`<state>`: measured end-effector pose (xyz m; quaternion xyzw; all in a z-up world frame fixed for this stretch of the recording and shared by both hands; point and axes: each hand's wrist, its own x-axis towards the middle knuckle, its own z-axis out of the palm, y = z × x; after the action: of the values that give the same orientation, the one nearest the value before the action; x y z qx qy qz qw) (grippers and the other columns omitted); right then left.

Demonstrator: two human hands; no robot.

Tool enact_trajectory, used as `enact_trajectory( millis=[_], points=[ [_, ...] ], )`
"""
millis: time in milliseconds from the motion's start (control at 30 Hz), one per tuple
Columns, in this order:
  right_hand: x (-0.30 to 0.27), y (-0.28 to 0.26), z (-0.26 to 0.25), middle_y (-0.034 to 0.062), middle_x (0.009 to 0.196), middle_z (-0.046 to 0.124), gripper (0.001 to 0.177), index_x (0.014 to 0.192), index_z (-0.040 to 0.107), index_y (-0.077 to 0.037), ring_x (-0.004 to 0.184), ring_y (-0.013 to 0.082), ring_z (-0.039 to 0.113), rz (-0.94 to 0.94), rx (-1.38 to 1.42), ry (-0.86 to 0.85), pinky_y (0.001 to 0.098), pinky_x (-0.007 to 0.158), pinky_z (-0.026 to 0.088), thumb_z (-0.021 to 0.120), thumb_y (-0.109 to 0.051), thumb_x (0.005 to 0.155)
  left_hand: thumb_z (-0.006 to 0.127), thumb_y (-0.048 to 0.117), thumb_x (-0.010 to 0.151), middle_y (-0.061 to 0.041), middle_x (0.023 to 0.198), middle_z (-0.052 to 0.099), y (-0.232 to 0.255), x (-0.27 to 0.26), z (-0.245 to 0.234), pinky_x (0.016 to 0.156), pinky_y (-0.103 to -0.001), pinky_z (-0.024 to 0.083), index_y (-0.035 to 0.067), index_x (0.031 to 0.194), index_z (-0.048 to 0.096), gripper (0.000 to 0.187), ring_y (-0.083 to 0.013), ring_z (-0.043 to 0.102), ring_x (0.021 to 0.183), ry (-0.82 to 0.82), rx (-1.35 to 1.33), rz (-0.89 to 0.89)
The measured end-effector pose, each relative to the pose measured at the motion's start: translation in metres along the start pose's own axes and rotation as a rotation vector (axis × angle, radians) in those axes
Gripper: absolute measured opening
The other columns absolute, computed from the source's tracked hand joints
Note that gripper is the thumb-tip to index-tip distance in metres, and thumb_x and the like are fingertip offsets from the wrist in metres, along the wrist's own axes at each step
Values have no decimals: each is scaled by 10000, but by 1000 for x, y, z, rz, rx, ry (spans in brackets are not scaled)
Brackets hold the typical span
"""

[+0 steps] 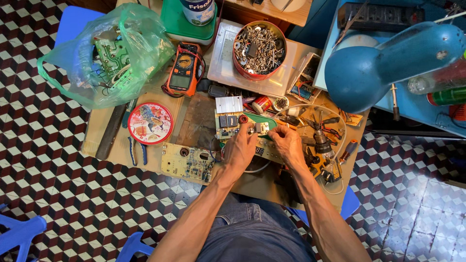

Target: The person selects small electronic components from a container and uses a power drill to fasten them onto a circuit board. The person handles the circuit board and components repeatedly while working at a cluttered workbench.

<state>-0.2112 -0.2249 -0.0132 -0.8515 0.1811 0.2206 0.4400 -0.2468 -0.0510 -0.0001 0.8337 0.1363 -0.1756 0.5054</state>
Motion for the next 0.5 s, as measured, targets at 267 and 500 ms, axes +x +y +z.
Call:
enact_trajectory(
  millis=[267,500],
  points=[
    [2,1,0,28,730,671,231,973,754,-41,653,120,571,-27,41,7,302,610,478,717,-262,919,657,118,950,-62,617,638,9,16,5,404,-338,374,59,1364,528,438,-142,528,475,-50,1,-24],
    [0,-5,7,164,796,722,197,1032,732,-44,670,241,670,-198,-188,62,375,655,537,691,-211,937,684,122,956,-78,590,633,5,19,5,424,-350,406,70,1243,580,309,-138,576,481,16,-40,16]
  ],
)
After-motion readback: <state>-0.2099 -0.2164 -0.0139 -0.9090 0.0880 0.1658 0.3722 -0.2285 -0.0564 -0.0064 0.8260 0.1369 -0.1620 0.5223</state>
